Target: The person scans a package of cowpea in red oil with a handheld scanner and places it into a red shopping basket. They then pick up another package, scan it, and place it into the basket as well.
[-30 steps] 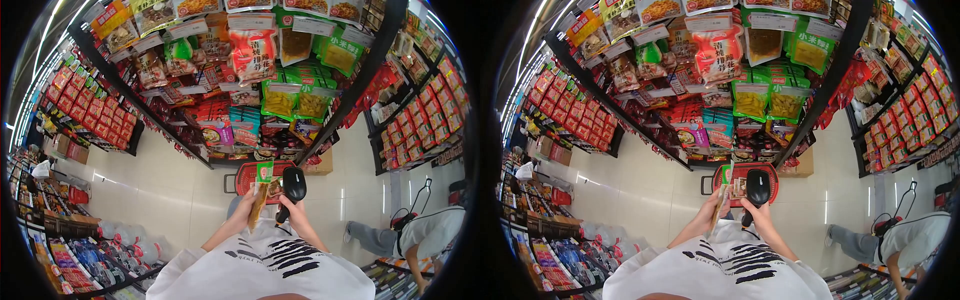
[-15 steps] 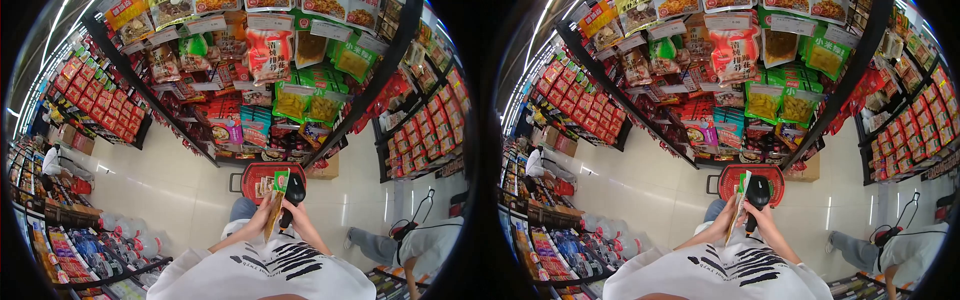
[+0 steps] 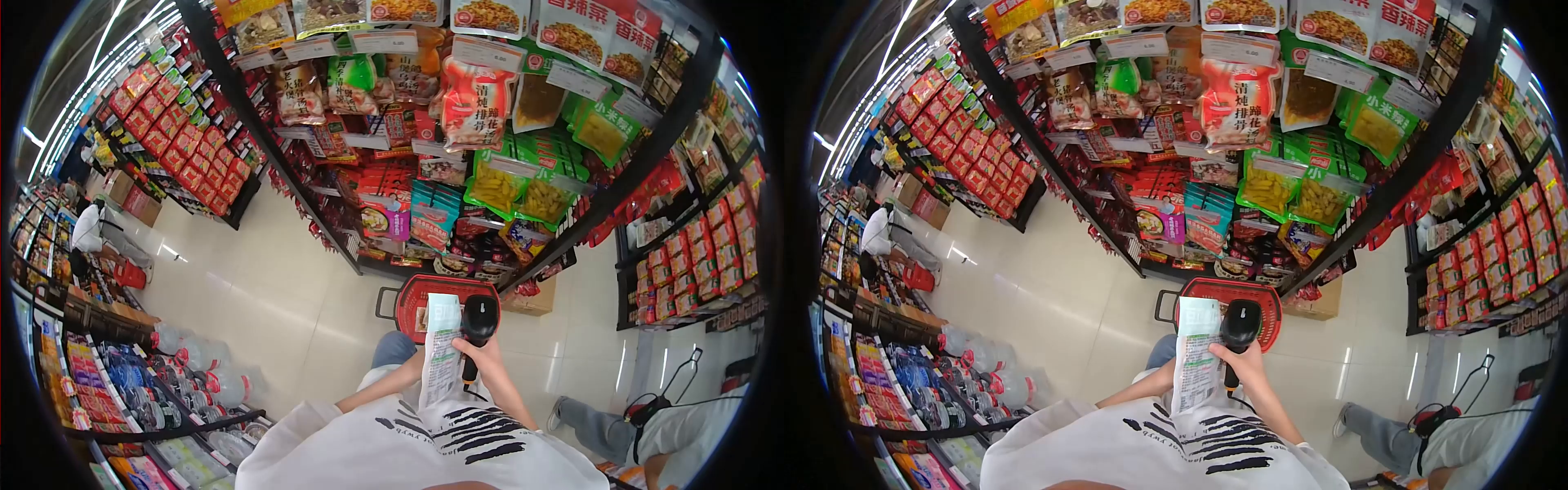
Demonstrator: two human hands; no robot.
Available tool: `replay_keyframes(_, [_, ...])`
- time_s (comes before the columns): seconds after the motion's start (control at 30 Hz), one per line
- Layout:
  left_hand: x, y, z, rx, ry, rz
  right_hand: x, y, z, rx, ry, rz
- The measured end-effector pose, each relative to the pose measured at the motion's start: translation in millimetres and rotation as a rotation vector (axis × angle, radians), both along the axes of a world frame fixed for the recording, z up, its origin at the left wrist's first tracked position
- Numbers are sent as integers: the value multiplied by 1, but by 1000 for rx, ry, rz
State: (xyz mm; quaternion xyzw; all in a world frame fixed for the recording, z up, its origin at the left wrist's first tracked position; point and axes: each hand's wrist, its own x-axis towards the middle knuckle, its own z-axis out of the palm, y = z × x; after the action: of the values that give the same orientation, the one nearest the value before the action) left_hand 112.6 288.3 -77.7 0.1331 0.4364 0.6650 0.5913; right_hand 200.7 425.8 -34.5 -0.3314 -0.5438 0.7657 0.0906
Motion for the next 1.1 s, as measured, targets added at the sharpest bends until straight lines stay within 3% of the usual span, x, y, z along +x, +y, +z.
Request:
replay_keyframes(0.17, [-13, -9, 10, 38, 117, 71, -11, 1, 1, -30, -42, 69])
replay_keyframes(0.23, [-20, -22, 28, -16, -29, 10, -13, -2, -15, 50, 3, 30])
replay_keyframes(0.33, [-24, -36, 38, 16, -252, 88, -13, -9, -24, 33, 9, 13])
replay_keyframes(0.47, [-19, -46, 48, 79, -329, 140, -7, -10, -17, 42, -114, -14])
replay_keyframes(0.57, [-18, -41, 48, -9, -172, 81, -4, 1, -20, 11, -98, -32])
replay_keyframes(0.63, [-13, -36, 45, -51, 101, 146, 4, 5, -16, -36, 5, -115])
replay_keyframes(0.77, [-19, -26, 56, -46, 168, 253, 8, 10, -8, -111, 38, -305])
replay_keyframes(0.83, [-27, -25, 49, -54, 397, 320, 13, 16, -22, -117, 41, -312])
replay_keyframes(0.97, [-42, -35, 68, -118, 677, 257, 9, 17, -19, -170, 34, -362])
replay_keyframes(1.07, [-49, -39, 98, 212, 1229, 354, 4, 19, -19, -164, 27, -292])
replay_keyframes(1.1, [-50, -43, 99, 208, 1231, 364, 1, 20, -17, -177, 28, -247])
